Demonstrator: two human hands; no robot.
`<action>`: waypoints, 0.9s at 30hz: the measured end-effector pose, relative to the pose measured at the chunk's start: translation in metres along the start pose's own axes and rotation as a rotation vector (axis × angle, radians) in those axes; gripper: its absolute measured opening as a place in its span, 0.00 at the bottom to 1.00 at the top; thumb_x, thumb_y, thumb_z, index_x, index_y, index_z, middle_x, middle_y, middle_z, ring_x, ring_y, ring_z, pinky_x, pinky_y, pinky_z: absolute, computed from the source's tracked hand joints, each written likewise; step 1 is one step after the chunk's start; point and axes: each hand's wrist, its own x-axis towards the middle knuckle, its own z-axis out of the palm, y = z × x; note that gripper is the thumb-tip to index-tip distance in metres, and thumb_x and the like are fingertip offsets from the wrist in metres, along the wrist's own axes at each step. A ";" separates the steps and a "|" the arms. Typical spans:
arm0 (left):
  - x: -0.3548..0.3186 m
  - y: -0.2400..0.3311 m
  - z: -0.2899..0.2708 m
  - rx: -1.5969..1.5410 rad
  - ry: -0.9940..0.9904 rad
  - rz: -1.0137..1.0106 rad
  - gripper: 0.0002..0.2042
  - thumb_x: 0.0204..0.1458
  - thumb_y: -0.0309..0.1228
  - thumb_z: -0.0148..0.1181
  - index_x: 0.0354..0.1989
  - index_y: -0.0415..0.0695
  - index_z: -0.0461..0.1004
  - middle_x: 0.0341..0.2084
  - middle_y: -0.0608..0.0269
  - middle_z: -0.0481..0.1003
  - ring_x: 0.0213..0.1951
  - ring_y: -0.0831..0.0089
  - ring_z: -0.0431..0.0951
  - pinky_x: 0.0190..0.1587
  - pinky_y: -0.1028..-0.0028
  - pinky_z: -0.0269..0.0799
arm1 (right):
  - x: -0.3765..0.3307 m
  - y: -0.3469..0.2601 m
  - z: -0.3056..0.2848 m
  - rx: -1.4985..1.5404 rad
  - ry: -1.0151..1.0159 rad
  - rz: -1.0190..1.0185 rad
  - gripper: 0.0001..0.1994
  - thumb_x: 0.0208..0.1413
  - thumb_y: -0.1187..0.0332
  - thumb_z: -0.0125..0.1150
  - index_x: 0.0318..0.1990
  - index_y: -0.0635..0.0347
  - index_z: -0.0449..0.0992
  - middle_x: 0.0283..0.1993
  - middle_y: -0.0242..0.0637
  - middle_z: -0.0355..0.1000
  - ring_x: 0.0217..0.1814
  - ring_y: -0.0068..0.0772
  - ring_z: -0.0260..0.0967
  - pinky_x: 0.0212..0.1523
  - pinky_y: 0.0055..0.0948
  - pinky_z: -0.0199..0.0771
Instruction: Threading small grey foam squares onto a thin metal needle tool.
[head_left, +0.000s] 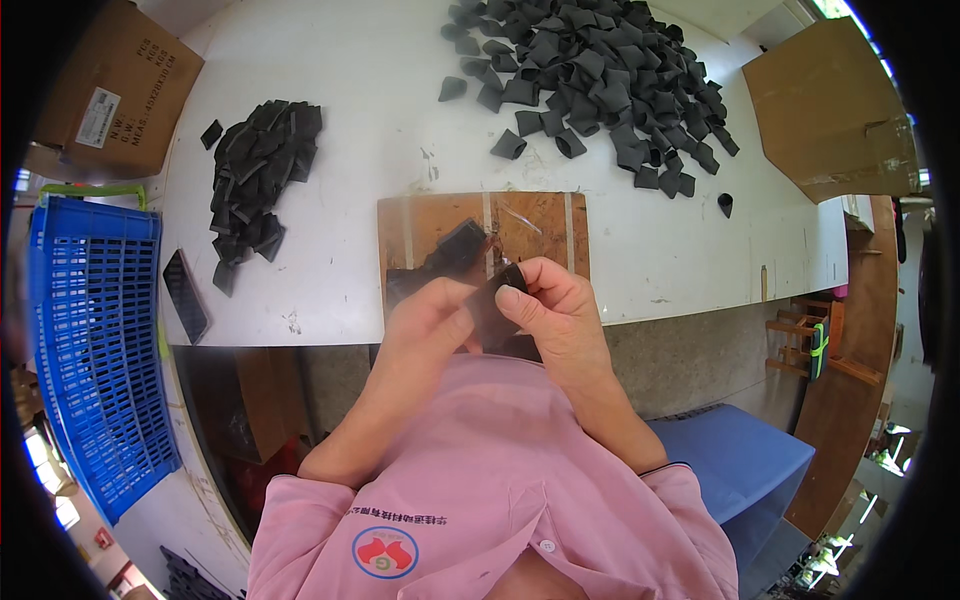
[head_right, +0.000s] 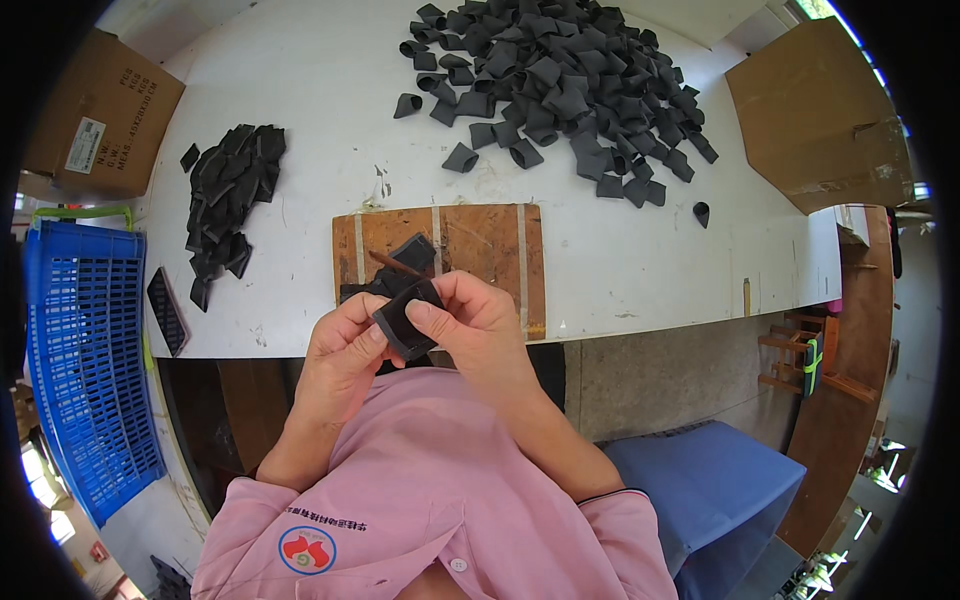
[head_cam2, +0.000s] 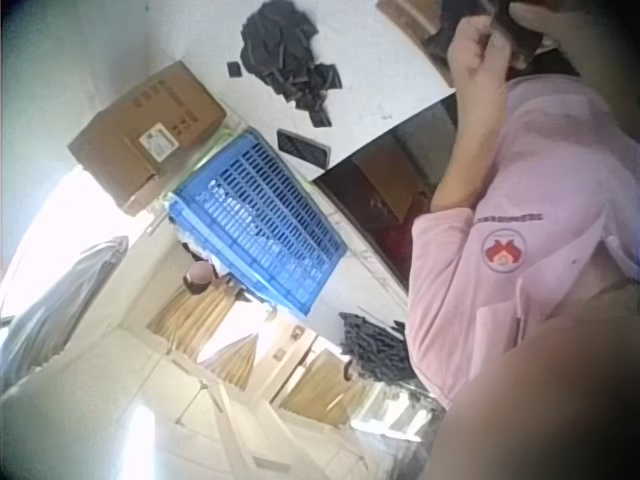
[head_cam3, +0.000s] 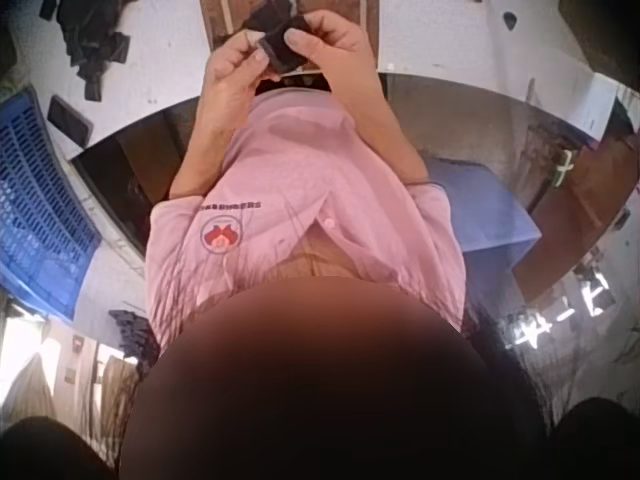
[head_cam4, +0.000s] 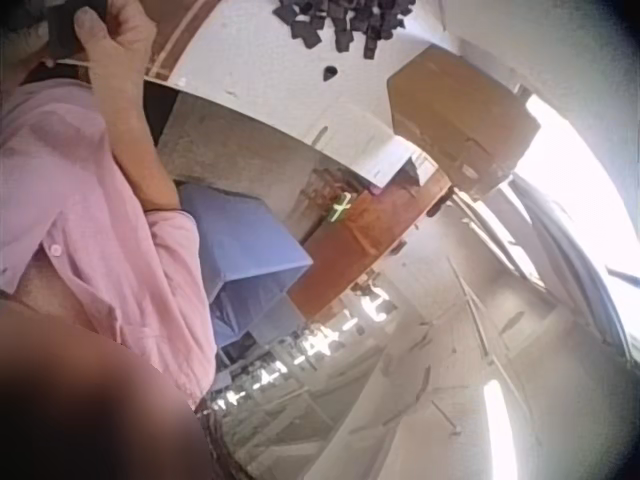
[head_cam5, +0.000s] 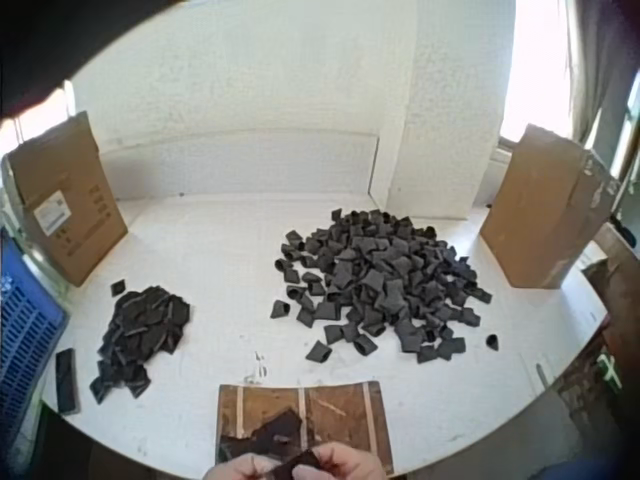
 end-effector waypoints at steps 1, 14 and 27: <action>-0.001 0.000 0.003 0.002 0.029 0.014 0.07 0.52 0.29 0.51 0.36 0.40 0.68 0.30 0.66 0.70 0.31 0.81 0.69 0.32 0.80 0.66 | 0.001 0.002 -0.001 0.088 -0.006 -0.004 0.07 0.53 0.71 0.54 0.35 0.66 0.69 0.28 0.33 0.70 0.31 0.17 0.66 0.32 0.17 0.68; 0.004 0.003 0.010 -0.059 0.117 0.034 0.04 0.51 0.24 0.52 0.33 0.39 0.68 0.24 0.65 0.71 0.24 0.80 0.71 0.24 0.83 0.68 | 0.004 -0.001 -0.008 0.292 -0.137 0.149 0.09 0.53 0.68 0.54 0.36 0.66 0.70 0.32 0.34 0.71 0.31 0.21 0.68 0.32 0.20 0.69; 0.021 -0.019 0.027 0.925 0.549 0.867 0.05 0.42 0.15 0.56 0.28 0.35 0.70 0.22 0.61 0.73 0.20 0.81 0.71 0.22 0.84 0.66 | 0.008 0.007 0.015 -1.067 0.288 -0.833 0.06 0.40 0.80 0.59 0.29 0.67 0.71 0.27 0.39 0.65 0.25 0.31 0.65 0.22 0.26 0.64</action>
